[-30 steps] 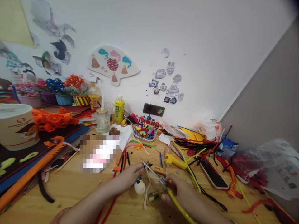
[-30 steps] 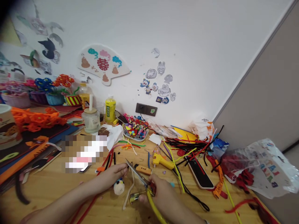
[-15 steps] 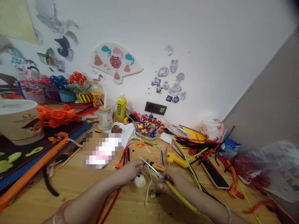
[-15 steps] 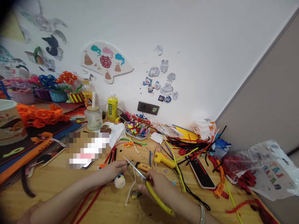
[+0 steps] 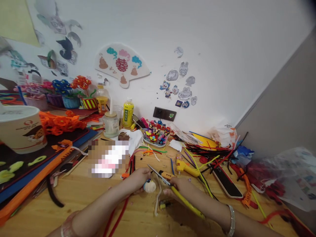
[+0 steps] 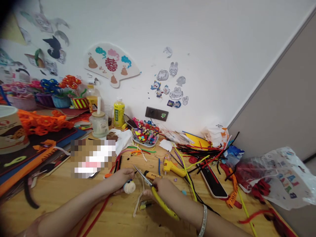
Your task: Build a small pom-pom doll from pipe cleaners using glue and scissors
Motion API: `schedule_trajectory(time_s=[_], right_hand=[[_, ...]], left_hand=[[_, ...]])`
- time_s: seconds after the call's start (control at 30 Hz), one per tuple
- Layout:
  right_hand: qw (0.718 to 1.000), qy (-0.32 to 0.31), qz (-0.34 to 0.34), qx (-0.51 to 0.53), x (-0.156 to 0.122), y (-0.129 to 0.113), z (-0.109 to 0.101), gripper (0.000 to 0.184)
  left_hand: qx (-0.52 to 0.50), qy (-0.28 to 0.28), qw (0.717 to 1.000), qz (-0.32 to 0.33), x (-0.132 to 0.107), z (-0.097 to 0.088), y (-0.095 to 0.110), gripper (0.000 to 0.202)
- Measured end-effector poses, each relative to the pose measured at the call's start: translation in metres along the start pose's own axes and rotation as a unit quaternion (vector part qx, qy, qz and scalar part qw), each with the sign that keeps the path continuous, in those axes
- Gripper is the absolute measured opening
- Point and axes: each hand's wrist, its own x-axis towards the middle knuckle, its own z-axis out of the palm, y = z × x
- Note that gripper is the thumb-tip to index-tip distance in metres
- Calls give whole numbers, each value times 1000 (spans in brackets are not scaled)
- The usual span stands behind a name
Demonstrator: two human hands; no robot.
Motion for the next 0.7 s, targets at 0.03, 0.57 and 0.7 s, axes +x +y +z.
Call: schedule_trajectory(time_s=[0.03,0.57,0.7], right_hand=[[1000,5,-1,4,0,1,0,39],[986,141,79,43,-43,44,5,35],[981,163,96,36,-59,62,12,50]], left_hand=[[1,-1,1000,2,-1,0,1,19],[66,-13,987,147,-9,1,10,23],[80,-12,984,160,-13,1,15,24]])
